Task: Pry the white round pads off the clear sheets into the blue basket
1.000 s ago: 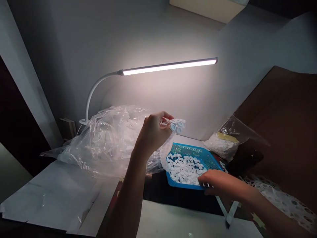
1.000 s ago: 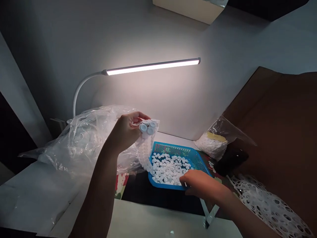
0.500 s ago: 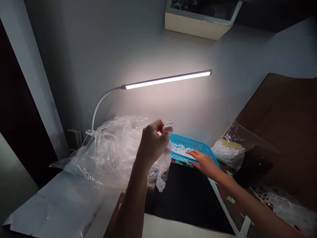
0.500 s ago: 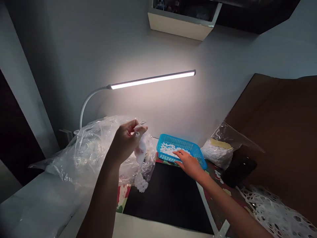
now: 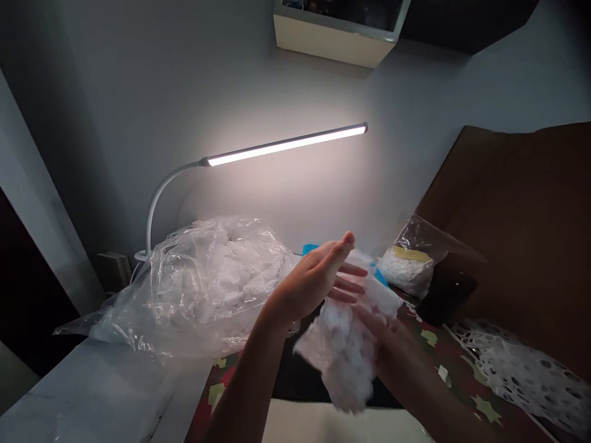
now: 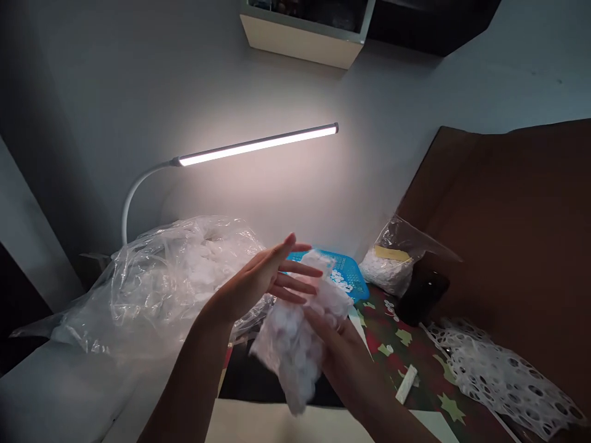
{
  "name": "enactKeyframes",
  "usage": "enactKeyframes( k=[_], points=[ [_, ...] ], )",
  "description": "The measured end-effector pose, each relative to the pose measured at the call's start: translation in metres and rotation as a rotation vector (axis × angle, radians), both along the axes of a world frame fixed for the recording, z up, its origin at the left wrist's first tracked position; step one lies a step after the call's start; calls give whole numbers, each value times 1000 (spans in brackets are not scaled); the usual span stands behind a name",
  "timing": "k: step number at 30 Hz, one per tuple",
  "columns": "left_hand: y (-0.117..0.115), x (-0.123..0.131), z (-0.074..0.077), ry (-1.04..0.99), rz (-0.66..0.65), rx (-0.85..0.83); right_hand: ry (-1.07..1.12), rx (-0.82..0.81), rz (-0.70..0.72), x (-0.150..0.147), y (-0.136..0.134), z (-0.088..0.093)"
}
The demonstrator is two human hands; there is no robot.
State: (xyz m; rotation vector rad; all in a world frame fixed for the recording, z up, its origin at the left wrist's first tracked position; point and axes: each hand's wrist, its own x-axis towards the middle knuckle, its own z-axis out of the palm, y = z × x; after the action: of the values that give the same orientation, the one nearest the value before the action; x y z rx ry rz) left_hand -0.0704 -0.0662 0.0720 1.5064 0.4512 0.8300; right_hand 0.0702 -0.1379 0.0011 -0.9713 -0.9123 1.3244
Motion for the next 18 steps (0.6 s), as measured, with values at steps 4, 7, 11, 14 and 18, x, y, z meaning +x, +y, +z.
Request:
enactKeyframes(
  k=[4, 7, 11, 14, 18],
  points=[
    [2, -3, 1, -31, 226, 129, 69, -363, -29, 14, -7, -33],
    [4, -5, 1, 7, 356, 239, 9, -408, -26, 28, -7, -77],
    [-5, -6, 4, 28, 387, 336, -101, -325, 79, 52, 0, -121],
    [-19, 1, 6, 42, 375, 408, -146, -192, 189, 65, 11, -125],
    [-25, 21, -4, 138, 309, 509, -154, -136, 295, 71, 31, -114]
  ],
)
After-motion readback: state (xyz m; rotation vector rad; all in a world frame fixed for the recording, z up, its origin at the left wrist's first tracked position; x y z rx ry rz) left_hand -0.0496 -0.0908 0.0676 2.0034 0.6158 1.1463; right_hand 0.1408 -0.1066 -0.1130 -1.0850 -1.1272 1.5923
